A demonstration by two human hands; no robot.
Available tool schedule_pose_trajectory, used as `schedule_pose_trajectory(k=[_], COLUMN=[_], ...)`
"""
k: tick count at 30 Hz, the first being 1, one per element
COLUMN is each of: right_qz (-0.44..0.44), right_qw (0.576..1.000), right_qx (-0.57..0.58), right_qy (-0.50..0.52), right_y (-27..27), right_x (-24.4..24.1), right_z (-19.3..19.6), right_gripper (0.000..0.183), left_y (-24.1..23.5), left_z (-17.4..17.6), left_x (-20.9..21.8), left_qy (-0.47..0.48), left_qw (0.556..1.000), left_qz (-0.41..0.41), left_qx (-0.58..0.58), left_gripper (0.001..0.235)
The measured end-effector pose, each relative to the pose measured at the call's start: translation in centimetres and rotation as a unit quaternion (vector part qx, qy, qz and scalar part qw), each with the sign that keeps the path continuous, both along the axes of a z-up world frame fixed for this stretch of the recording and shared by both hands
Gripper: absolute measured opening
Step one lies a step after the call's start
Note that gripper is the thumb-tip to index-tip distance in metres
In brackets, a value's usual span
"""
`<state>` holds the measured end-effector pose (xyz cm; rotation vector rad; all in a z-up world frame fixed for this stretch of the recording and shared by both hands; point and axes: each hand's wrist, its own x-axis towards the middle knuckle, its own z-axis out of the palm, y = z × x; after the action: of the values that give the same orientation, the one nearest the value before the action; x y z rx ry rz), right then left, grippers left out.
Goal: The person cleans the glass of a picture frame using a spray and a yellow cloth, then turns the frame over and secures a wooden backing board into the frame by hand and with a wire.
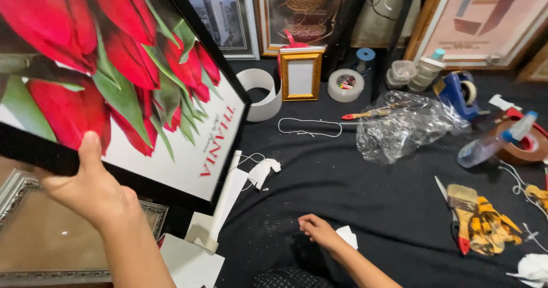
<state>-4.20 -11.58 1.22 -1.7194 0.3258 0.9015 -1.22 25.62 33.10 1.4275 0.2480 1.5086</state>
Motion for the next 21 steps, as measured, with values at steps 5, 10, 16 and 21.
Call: schedule_pose_trajectory(k=[5,10,16,21], right_qz=[-0.148,-0.261,-0.537,-0.484], right_qw=[0.979,0.924,0.838,0.875], right_qx=[0.135,0.279,0.094,-0.021], right_qy=[0.050,0.028,0.015,-0.012], right_y=[-2.3,-7.0,-17.9,-23.0], right_x=[-0.2,-1.8,-4.2,-7.8], right_z=[7.2,12.1,5.9,11.6], right_gripper=[0.082,0.089,0.047,0.082], left_y=[-7.7,-17.0,-26.4,-32.5], left_z=[-2.3,-7.0,-15.5,-23.2], left_x=[-4.0,-5.5,-7.5,-9.6], left_qy=[0.187,0.157,0.203,0.161], left_qw=[0.955,0.900,0.796,0.715], left_qz=[0.036,-0.075,-0.134,-0.249], left_qx=[-0.226,-0.399,-0.554,-0.633], left_gripper=[0.042,0.052,0.063,0.056])
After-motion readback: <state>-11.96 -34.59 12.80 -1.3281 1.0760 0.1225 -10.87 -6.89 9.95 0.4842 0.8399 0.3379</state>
